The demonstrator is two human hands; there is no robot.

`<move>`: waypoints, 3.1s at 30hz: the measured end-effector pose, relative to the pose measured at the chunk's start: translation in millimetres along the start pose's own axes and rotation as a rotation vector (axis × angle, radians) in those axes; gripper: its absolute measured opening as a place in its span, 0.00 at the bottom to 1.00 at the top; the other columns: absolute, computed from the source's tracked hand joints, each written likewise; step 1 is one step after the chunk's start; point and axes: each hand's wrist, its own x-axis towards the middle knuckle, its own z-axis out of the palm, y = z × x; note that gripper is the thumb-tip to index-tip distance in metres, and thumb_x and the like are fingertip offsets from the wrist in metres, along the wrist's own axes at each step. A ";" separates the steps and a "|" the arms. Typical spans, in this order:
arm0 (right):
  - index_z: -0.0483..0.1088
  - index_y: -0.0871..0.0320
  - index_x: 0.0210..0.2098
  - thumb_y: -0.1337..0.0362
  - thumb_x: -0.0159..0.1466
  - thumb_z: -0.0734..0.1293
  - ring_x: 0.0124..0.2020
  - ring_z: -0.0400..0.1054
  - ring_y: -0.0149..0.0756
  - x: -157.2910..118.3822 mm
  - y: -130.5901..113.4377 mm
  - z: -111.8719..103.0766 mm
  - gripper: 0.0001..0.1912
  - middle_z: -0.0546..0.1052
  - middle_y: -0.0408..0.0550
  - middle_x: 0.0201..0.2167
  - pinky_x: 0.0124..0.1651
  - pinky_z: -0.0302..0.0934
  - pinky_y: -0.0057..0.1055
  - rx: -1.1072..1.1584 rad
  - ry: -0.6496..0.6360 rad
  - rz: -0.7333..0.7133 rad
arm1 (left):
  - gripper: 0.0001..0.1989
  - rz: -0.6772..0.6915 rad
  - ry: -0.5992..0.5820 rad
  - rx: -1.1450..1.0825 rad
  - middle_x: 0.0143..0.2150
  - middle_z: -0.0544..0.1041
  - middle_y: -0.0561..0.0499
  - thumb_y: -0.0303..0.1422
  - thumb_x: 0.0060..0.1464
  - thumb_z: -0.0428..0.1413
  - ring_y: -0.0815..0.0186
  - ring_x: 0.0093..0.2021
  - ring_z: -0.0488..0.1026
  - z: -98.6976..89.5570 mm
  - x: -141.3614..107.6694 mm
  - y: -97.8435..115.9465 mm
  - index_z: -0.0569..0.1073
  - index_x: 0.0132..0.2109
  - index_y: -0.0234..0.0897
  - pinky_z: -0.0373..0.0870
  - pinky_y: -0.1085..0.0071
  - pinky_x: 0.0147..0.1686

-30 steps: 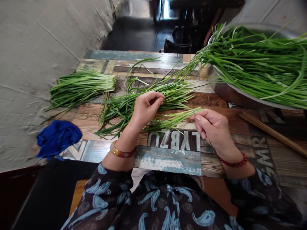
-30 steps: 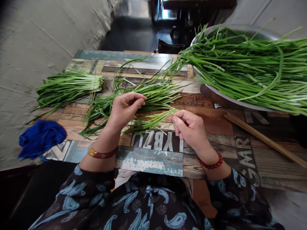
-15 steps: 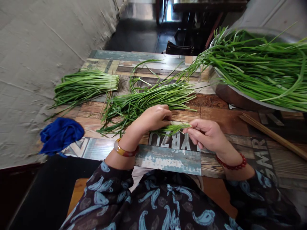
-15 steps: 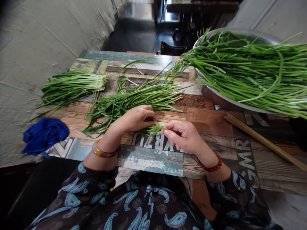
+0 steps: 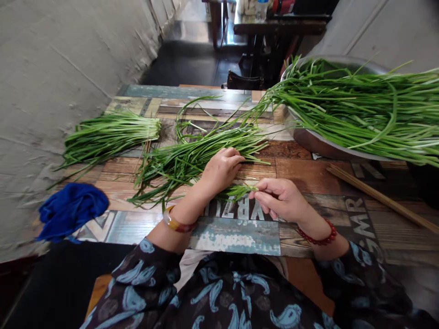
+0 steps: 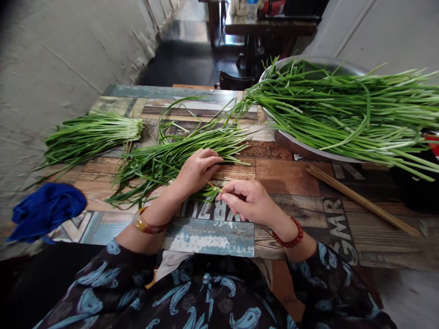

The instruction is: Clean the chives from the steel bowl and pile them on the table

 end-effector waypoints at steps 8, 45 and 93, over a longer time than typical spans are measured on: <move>0.74 0.59 0.35 0.62 0.66 0.64 0.10 0.60 0.22 2.0 -0.2 0.2 0.09 0.70 0.37 0.16 0.14 0.51 0.19 -0.002 0.026 0.032 | 0.10 -0.025 -0.176 0.248 0.39 0.76 0.43 0.33 0.62 0.55 0.58 0.39 0.69 -1.3 3.4 8.7 0.79 0.44 0.35 0.65 0.62 0.41; 0.73 0.58 0.37 0.58 0.68 0.64 0.12 0.56 0.22 9.7 14.8 1.3 0.11 0.67 0.34 0.16 0.15 0.49 0.21 0.001 0.305 0.048 | 0.13 -0.362 0.086 -0.844 0.31 0.77 0.50 0.39 0.58 0.58 0.69 0.31 0.69 -23.9 -2.9 26.8 0.77 0.32 0.33 0.64 0.72 0.34; 0.73 0.59 0.38 0.59 0.70 0.63 0.11 0.57 0.21 10.6 20.3 3.3 0.11 0.67 0.34 0.16 0.16 0.49 0.21 0.005 0.274 -0.014 | 0.13 -0.449 0.088 -1.157 0.26 0.70 0.54 0.40 0.53 0.63 0.74 0.25 0.60 -18.0 -5.3 29.8 0.76 0.31 0.32 0.58 0.75 0.26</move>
